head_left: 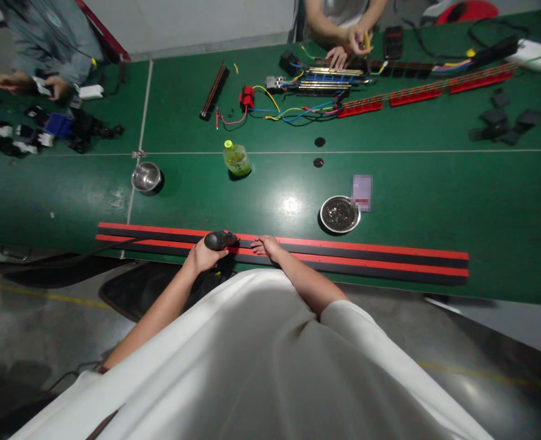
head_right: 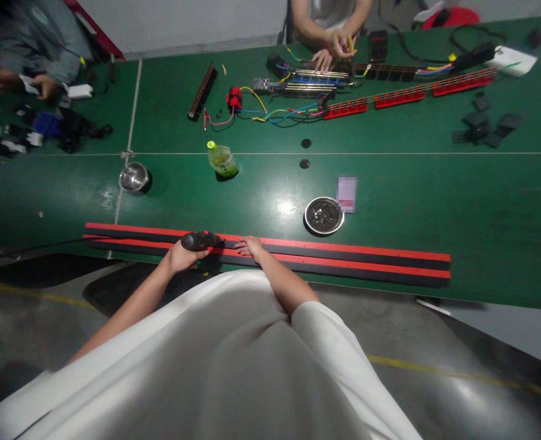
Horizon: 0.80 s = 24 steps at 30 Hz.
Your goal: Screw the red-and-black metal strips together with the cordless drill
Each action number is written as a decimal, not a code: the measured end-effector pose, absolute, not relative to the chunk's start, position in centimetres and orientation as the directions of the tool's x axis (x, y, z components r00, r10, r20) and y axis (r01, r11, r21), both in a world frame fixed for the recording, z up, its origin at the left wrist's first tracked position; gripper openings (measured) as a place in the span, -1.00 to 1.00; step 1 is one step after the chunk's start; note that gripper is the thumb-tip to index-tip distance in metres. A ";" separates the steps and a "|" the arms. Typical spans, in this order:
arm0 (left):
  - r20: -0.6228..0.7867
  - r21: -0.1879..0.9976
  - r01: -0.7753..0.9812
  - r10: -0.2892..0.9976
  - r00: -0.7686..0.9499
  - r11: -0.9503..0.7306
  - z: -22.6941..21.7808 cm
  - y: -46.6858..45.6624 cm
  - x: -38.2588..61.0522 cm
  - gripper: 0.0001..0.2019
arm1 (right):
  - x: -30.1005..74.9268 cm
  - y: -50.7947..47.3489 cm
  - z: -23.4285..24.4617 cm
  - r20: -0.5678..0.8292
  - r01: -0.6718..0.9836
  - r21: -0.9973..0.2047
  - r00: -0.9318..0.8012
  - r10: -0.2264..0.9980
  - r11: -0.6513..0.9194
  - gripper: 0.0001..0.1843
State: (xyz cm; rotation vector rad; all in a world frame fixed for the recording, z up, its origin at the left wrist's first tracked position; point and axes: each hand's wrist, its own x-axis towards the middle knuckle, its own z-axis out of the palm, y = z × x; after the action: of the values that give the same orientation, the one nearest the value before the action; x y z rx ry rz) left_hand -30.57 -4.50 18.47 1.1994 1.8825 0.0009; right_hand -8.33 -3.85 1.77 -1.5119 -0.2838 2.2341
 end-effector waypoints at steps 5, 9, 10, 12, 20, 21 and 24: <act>-0.671 0.561 0.560 0.731 -0.124 0.610 18.1 -5.8 -30.5 -0.65 | -6.7 -4.7 1.8 -0.838 -0.203 -0.409 -0.302 0.454 -0.890 -0.85; -0.636 0.643 0.356 0.732 -0.244 0.678 18.5 -7.7 -31.3 -0.63 | -6.2 -5.4 1.7 -0.842 -0.163 -0.447 -0.255 0.476 -0.879 -0.85; -0.632 0.653 0.315 0.725 -0.275 0.689 18.6 -8.2 -31.8 -0.62 | -6.4 -5.6 1.6 -0.844 -0.149 -0.460 -0.234 0.484 -0.875 -0.85; -0.616 0.671 0.270 0.722 -0.315 0.691 18.9 -9.3 -33.1 -0.62 | -6.8 -5.8 1.2 -0.845 -0.114 -0.490 -0.180 0.503 -0.864 -0.84; -0.545 0.667 0.302 0.722 -0.426 0.681 18.6 -12.6 -39.7 -0.62 | -11.2 -7.3 -0.3 -0.790 0.120 -0.607 0.009 0.613 -0.785 -0.80; -0.546 0.668 0.306 0.727 -0.416 0.678 18.5 -12.8 -40.4 -0.62 | -12.0 -7.5 -0.3 -0.779 0.157 -0.617 0.012 0.626 -0.771 -0.80; -0.540 0.651 0.373 0.749 -0.384 0.661 18.0 -13.2 -42.2 -0.63 | -14.2 -8.0 0.0 -0.747 0.271 -0.638 0.008 0.664 -0.721 -0.77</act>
State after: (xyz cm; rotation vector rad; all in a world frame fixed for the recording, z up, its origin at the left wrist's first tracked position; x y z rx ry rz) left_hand -42.17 -13.24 18.05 0.8718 2.0023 0.5437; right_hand -14.21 -7.99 0.03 -1.9774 -0.9659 1.7662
